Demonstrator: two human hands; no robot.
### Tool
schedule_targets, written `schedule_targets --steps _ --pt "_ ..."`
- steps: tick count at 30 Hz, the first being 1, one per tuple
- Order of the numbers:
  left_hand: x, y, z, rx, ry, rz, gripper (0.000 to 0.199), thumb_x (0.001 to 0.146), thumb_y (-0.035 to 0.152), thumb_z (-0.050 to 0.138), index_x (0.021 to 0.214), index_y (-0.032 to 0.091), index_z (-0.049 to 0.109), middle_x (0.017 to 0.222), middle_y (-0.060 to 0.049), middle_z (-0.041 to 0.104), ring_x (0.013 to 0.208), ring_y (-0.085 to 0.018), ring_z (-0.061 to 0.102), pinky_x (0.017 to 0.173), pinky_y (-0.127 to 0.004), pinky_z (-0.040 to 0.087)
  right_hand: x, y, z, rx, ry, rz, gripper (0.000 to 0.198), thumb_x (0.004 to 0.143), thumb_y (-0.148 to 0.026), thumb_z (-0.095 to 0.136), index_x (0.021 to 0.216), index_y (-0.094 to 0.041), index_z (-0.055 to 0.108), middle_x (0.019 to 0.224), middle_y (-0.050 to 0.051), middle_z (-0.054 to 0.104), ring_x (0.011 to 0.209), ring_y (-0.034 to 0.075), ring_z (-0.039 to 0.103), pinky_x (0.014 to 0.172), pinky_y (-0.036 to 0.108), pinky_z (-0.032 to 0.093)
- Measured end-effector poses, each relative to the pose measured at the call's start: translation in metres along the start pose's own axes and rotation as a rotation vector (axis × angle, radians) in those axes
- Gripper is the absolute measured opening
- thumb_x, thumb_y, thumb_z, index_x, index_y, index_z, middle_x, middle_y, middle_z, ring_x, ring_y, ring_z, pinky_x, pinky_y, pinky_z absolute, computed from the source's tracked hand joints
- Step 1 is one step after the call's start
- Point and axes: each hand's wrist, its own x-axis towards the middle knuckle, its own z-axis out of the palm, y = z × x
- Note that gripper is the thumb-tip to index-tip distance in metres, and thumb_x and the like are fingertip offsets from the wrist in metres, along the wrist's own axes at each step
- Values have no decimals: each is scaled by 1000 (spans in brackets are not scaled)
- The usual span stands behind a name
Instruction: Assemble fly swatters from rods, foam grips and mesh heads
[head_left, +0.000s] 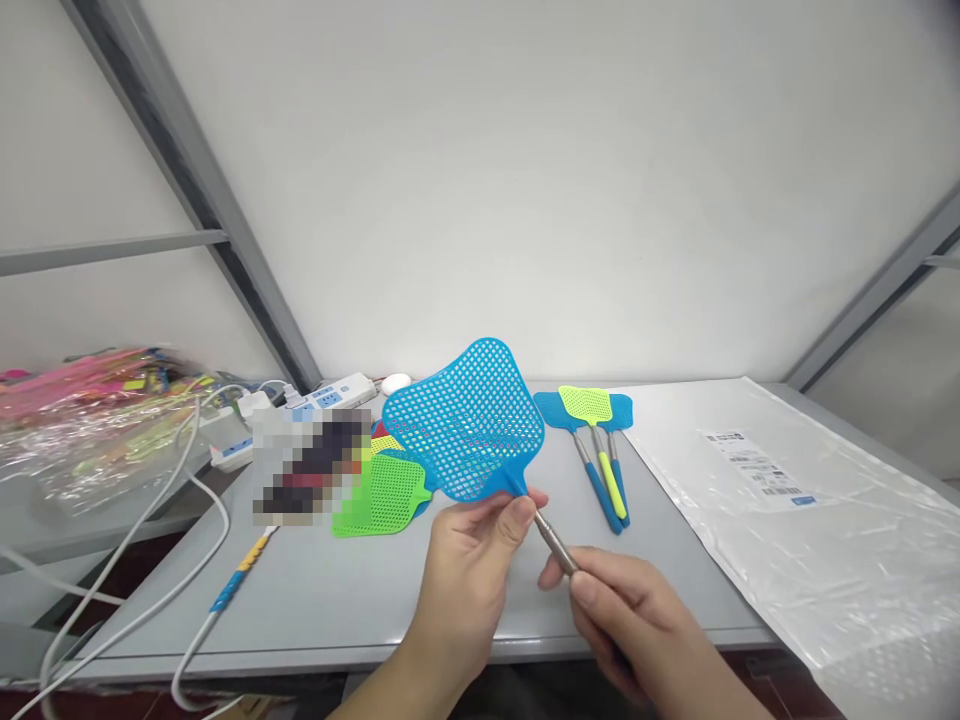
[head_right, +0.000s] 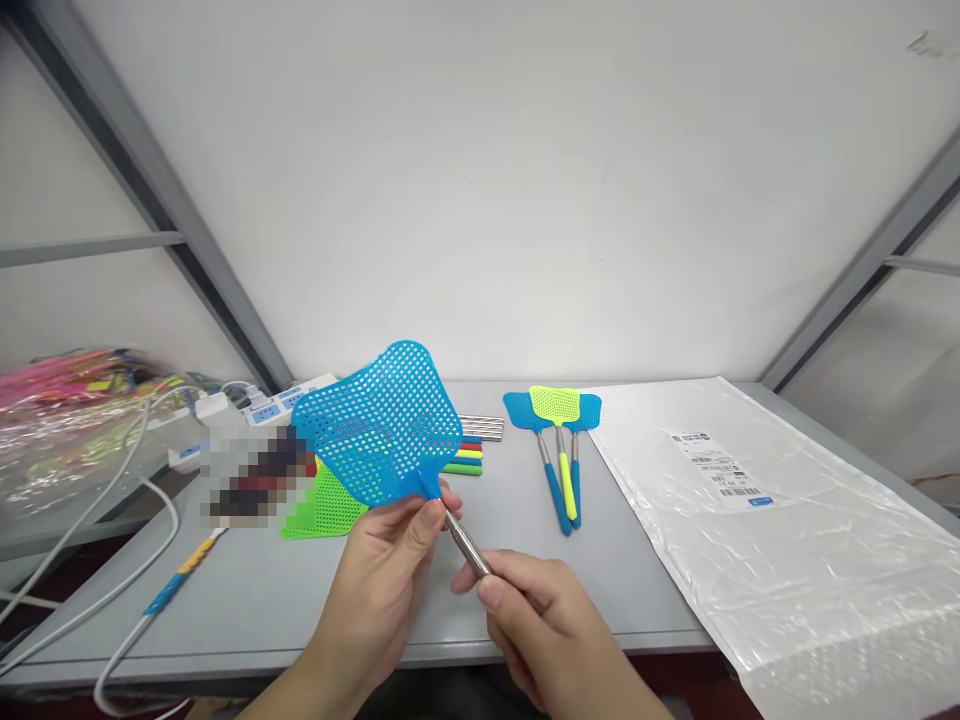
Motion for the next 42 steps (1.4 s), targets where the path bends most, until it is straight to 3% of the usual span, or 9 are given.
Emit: schedule_targets --steps 4,13,18,23,27,31,34,39,42 --pt "-1 8 3 -26 47 1 16 79 39 74 83 24 76 84 0 69 83 -14 58 80 -23 45 3 -2 -4 407 -211 138 36 96 -49 45 100 -17 61 53 -9 36 32 3 23 31 17 17" --pt "4 -16 0 7 -79 -127 24 78 43 74 81 19 75 88 -5 69 88 -17 59 83 -26 45 8 -2 6 167 30 46 35 95 -50 49 90 -17 57 54 -9 41 38 4 35 40 18 27" --pt "-3 -25 9 -36 -141 -180 30 78 41 74 64 14 68 69 -4 63 73 -16 57 77 -29 46 14 -3 7 228 78 30 37 97 -49 42 79 -19 52 47 -9 42 31 5 34 36 19 26" --pt "-6 -16 12 -67 -146 -122 23 83 35 71 74 14 71 71 -4 63 76 -16 58 75 -27 46 9 -9 8 -213 221 -143 35 99 -39 41 71 -20 51 50 -6 44 41 9 41 47 23 33" --pt "4 7 4 -127 88 47 19 79 37 74 79 18 73 79 -1 63 78 -12 56 77 -22 46 1 -8 13 -587 293 -333 26 97 -29 43 75 -21 54 63 -1 49 55 12 44 54 25 32" --pt "15 24 -6 -151 170 125 20 77 39 77 79 19 72 82 0 61 77 -11 54 78 -23 46 1 -8 21 -444 155 -238 32 99 -34 39 72 -21 52 58 -3 41 53 11 39 52 24 31" --pt "8 16 -4 -94 186 83 24 81 43 72 86 20 72 84 -1 61 75 -11 53 74 -23 45 3 -8 25 -274 102 -130 35 99 -41 39 78 -19 56 50 -6 37 46 10 39 47 22 30" --pt "-11 -7 9 36 -37 -46 34 91 49 55 84 18 68 71 0 51 60 -10 45 56 -22 39 4 -4 23 -126 120 -26 37 99 -48 38 81 -19 55 46 -8 36 38 8 34 41 21 27" --pt "-8 -3 8 56 28 56 34 92 47 54 78 18 64 75 0 51 68 -12 46 65 -22 40 9 -4 21 -227 142 -51 36 98 -45 40 78 -20 55 51 -6 40 45 10 38 45 22 30"
